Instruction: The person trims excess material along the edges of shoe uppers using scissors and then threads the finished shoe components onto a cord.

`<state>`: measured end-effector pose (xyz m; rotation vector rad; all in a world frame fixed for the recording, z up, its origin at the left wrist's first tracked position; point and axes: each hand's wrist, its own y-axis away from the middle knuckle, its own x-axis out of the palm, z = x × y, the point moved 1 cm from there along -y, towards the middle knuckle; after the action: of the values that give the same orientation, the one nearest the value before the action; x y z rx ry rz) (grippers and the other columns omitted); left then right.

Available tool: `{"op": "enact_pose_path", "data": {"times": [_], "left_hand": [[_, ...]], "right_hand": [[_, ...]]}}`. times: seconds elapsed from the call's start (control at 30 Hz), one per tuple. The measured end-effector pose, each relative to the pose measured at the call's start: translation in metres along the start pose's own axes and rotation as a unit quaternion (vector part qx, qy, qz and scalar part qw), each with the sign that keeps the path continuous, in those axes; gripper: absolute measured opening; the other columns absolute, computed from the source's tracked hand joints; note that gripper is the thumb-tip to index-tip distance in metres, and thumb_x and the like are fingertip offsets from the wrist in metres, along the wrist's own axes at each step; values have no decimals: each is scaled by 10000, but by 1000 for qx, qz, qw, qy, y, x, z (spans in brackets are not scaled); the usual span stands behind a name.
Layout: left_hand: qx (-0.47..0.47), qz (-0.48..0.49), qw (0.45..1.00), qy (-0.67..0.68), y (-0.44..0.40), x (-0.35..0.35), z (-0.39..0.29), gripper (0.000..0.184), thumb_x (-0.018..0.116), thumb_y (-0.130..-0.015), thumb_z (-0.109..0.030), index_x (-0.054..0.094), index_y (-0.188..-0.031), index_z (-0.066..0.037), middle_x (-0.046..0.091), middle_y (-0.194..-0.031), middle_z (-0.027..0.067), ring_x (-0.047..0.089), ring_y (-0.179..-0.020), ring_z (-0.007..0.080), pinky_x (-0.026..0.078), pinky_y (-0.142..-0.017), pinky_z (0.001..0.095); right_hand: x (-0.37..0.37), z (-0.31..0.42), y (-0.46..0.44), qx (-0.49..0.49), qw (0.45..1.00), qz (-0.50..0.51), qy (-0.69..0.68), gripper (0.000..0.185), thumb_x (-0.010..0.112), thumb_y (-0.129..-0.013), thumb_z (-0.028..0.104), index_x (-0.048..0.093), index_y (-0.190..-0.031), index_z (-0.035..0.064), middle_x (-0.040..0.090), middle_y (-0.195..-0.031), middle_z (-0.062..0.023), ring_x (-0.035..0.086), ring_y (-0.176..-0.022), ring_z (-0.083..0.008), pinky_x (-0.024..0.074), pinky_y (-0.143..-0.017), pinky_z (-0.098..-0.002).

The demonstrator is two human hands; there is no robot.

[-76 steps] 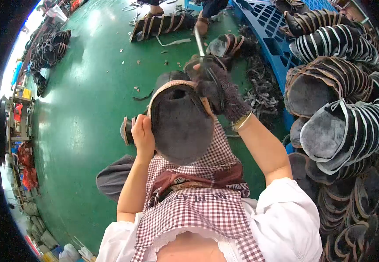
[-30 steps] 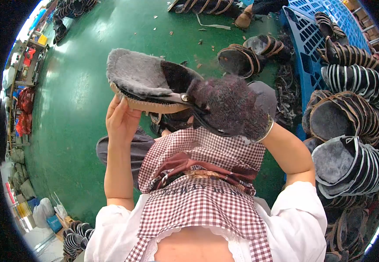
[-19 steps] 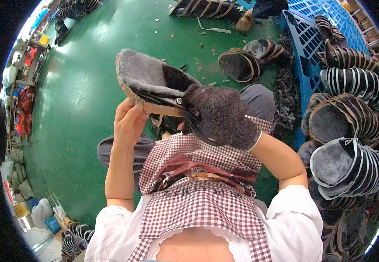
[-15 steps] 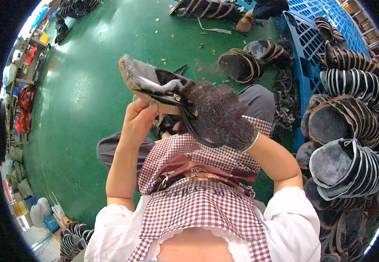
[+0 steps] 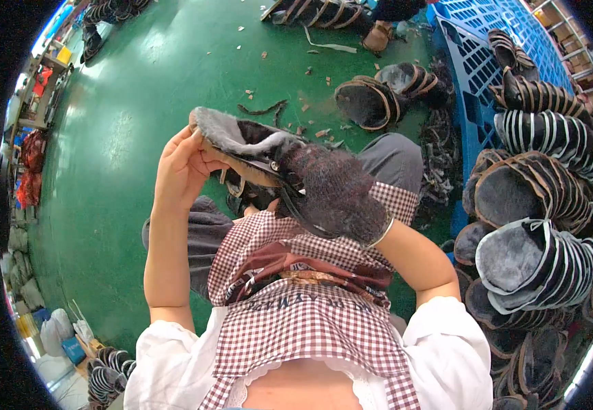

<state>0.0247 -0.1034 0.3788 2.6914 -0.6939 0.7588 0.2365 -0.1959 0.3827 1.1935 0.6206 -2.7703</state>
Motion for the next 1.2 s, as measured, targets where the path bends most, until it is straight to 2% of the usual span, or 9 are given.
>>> {"op": "enact_pose_path", "data": {"times": [0.07,0.4,0.7,0.83,0.93,1.07,1.13,1.17,1.2], "left_hand": [[-3,12,1000,15,-1,-4,2,244,414,-927,-135,509,-1077,31,637,-938,131,655,-791,219,554,-684,338],[-34,44,998,-35,3,5,9,226,439,-889,-88,550,-1019,60,635,-948,154,647,-848,260,532,-762,376],[-20,-14,966,-258,10,5,36,157,537,-835,-38,632,-932,40,616,-789,-21,526,-692,41,441,-617,189],[4,-19,941,-338,18,13,38,138,537,-825,-19,631,-907,41,613,-754,-26,517,-698,33,451,-611,217],[98,35,886,-452,20,19,51,114,559,-789,5,625,-882,15,654,-777,51,593,-668,135,462,-633,246],[147,63,850,-502,26,0,67,181,516,-851,-121,619,-881,26,660,-800,87,619,-669,203,484,-628,274],[-77,-71,994,-21,32,-29,79,375,423,-905,-306,601,-927,23,650,-809,118,634,-696,215,516,-640,310],[-109,-157,981,-34,30,-41,84,553,332,-909,-471,578,-960,21,641,-810,131,640,-716,210,536,-651,327],[-206,-228,950,-62,25,-46,95,463,378,-924,-419,576,-992,-6,641,-834,101,641,-729,187,537,-651,306]], "right_hand": [[1,-8,3,18,995,88,51,538,690,-662,423,583,-986,7,598,-800,-199,600,-700,-359,481,-593,-422],[-5,-15,4,11,997,69,26,461,692,-656,365,590,-985,59,601,-794,-182,605,-727,-357,480,-628,-427],[-6,-8,6,134,977,162,-26,545,708,-645,481,603,-957,46,600,-806,-195,599,-785,-370,471,-666,-440],[-5,-10,9,150,967,177,-109,582,708,-636,500,596,-975,41,597,-811,-210,592,-811,-382,467,-684,-445],[-5,-9,7,106,984,144,-19,599,700,-641,516,594,-987,40,596,-821,-211,589,-822,-387,462,-698,-448],[-20,-4,5,123,955,271,5,539,669,-682,483,583,-977,40,596,-868,-198,591,-814,-380,464,-695,-444],[-22,-9,14,87,951,297,27,473,645,-716,435,584,-964,37,597,-862,-190,593,-795,-375,466,-690,-441],[-18,-16,27,-22,962,246,111,387,610,-727,368,584,-930,40,593,-819,-177,596,-762,-356,470,-670,-432],[-9,-22,39,-127,954,193,191,303,576,-738,302,584,-895,43,588,-776,-165,599,-728,-337,474,-649,-424]]}}
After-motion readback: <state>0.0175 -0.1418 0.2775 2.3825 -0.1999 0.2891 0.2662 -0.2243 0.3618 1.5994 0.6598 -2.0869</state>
